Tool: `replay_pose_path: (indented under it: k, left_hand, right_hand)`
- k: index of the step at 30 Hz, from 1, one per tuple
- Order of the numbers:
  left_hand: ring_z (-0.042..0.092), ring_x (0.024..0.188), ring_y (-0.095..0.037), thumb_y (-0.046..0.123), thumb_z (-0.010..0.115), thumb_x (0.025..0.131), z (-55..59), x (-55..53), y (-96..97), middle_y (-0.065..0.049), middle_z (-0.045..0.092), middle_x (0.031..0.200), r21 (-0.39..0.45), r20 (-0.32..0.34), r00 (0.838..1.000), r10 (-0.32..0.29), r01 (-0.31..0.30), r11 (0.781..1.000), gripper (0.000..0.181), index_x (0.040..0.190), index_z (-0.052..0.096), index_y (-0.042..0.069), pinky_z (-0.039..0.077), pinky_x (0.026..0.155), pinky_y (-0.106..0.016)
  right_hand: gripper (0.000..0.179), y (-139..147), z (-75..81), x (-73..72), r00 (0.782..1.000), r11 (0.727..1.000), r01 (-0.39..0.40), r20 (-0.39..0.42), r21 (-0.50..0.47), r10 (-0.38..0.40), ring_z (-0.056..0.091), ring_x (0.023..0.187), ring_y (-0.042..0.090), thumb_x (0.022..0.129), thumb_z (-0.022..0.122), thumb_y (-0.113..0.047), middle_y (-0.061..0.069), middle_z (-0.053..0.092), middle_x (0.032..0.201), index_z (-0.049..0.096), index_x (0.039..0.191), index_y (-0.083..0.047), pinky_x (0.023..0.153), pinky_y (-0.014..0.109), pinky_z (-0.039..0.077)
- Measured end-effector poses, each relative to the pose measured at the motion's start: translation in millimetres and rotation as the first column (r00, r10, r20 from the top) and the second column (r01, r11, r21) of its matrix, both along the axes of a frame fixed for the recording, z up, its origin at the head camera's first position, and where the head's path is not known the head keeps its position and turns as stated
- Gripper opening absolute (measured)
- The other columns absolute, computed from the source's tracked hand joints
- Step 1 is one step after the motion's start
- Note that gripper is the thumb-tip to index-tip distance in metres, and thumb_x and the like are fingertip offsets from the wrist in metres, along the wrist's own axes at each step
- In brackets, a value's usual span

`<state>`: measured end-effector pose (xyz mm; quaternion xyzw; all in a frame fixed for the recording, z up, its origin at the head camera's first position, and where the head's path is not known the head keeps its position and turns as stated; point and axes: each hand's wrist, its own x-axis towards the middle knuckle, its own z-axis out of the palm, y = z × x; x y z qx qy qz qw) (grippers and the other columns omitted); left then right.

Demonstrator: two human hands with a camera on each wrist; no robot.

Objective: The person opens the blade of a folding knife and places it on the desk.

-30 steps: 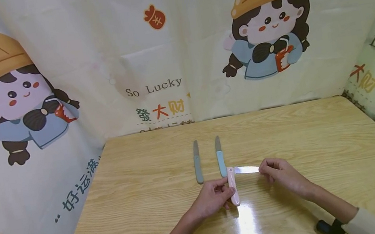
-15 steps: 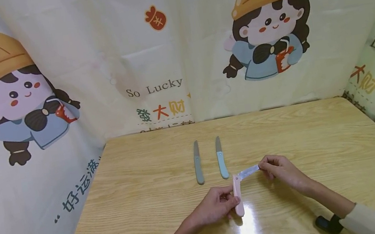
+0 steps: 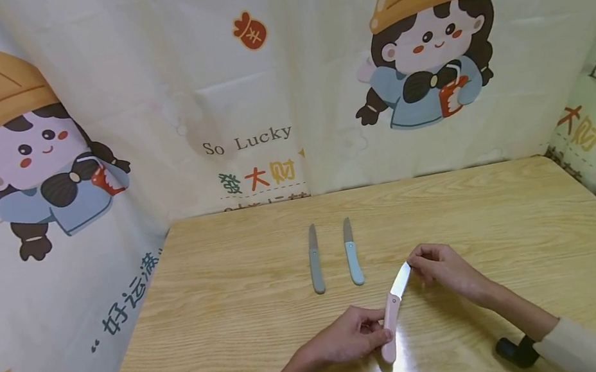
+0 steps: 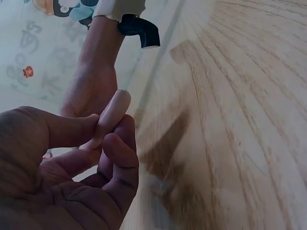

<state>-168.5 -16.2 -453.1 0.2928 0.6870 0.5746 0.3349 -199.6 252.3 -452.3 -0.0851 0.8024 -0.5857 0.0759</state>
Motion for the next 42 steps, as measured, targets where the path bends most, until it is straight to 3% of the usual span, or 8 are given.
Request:
replay_pose_path:
  k: [8, 12, 17, 21, 26, 34, 38, 42]
  left_hand:
    - [0.050, 0.061, 0.000, -0.004, 0.059, 0.100, -1.8, 3.5, 5.1, 0.003, 0.061, 0.073, 0.000, 0.003, 1.000, -0.023, 0.023, 1.000, 0.019, 0.114, 0.065, -0.016, 0.039, 0.055, -0.015]
    - [0.052, 0.061, -0.003, -0.004, 0.059, 0.100, -1.4, 4.7, 7.0, 0.001, 0.062, 0.074, 0.012, 0.022, 1.000, 0.018, -0.019, 1.000, 0.029, 0.128, 0.062, -0.013, 0.041, 0.053, -0.016]
    - [0.060, 0.062, -0.009, -0.004, 0.062, 0.099, 0.0, 5.0, 15.2, -0.002, 0.064, 0.076, 0.040, 0.055, 0.988, 0.143, -0.145, 0.989, 0.036, 0.134, 0.061, -0.009, 0.048, 0.052, -0.020]
    - [0.060, 0.061, -0.011, -0.005, 0.064, 0.097, 1.0, 3.1, 22.4, -0.003, 0.065, 0.079, 0.054, 0.078, 0.956, 0.283, -0.287, 0.956, 0.035, 0.132, 0.062, -0.008, 0.050, 0.053, -0.021]
    - [0.060, 0.062, -0.013, -0.005, 0.065, 0.097, 1.9, -0.3, 26.2, -0.004, 0.065, 0.080, 0.078, 0.055, 0.925, 0.376, -0.380, 0.922, 0.037, 0.134, 0.061, -0.009, 0.048, 0.053, -0.021]
    - [0.060, 0.062, -0.013, 0.001, 0.066, 0.098, 1.7, -3.4, 26.6, -0.003, 0.065, 0.079, 0.062, 0.028, 0.915, 0.402, -0.403, 0.913, 0.033, 0.130, 0.064, -0.007, 0.051, 0.053, -0.023]
    - [0.065, 0.065, -0.016, 0.006, 0.065, 0.100, 0.7, -3.2, 26.0, -0.009, 0.070, 0.081, 0.054, 0.090, 0.917, 0.388, -0.393, 0.918, 0.036, 0.133, 0.061, -0.009, 0.057, 0.058, -0.029]
    - [0.070, 0.072, -0.020, 0.002, 0.063, 0.099, -1.8, -0.6, 25.8, -0.016, 0.072, 0.086, 0.050, 0.152, 0.921, 0.358, -0.369, 0.928, 0.040, 0.135, 0.055, -0.013, 0.059, 0.064, -0.032]
  right_hand:
    - [0.022, -7.6, 0.6, -7.4, 0.999, 0.999, -0.032, 0.020, -0.026, 0.033, 0.054, 0.073, 0.016, 0.104, 0.057, -0.013, 0.012, 0.059, 0.087, 0.064, 0.099, 0.007, 0.065, 0.030, 0.053]
    - [0.026, -11.1, 1.7, -8.7, 0.999, 1.000, -0.015, 0.029, -0.014, 0.016, 0.053, 0.071, 0.020, 0.106, 0.054, -0.017, 0.015, 0.057, 0.085, 0.061, 0.098, 0.006, 0.064, 0.031, 0.050]
    - [0.039, -15.8, 5.0, -10.7, 0.999, 0.999, 0.030, 0.043, -0.026, -0.028, 0.058, 0.079, 0.022, 0.108, 0.052, -0.027, 0.012, 0.059, 0.093, 0.060, 0.115, 0.011, 0.066, 0.032, 0.051]
    - [0.046, -20.0, 5.3, -7.0, 0.996, 0.998, 0.042, 0.080, -0.055, -0.038, 0.060, 0.081, 0.021, 0.109, 0.049, -0.030, 0.011, 0.062, 0.099, 0.055, 0.127, 0.011, 0.067, 0.032, 0.053]
    - [0.044, -25.0, 4.2, 2.7, 0.995, 0.999, -0.011, 0.097, -0.051, 0.016, 0.062, 0.083, 0.022, 0.109, 0.049, -0.030, 0.012, 0.067, 0.099, 0.060, 0.126, 0.009, 0.070, 0.031, 0.050]
    - [0.035, -30.8, 5.5, 7.6, 0.990, 0.993, -0.117, 0.078, -0.019, 0.118, 0.063, 0.086, 0.027, 0.104, 0.060, -0.026, 0.010, 0.069, 0.096, 0.067, 0.118, 0.006, 0.067, 0.032, 0.052]
    - [0.034, -30.6, 9.2, -2.2, 0.996, 0.998, -0.062, 0.062, 0.013, 0.061, 0.062, 0.084, 0.025, 0.103, 0.062, -0.023, 0.008, 0.069, 0.097, 0.067, 0.118, 0.007, 0.066, 0.032, 0.052]
    - [0.036, -24.6, 12.0, -23.5, 0.998, 0.998, 0.006, 0.069, 0.067, -0.010, 0.062, 0.085, 0.024, 0.102, 0.063, -0.022, 0.007, 0.070, 0.097, 0.067, 0.120, 0.008, 0.068, 0.033, 0.052]
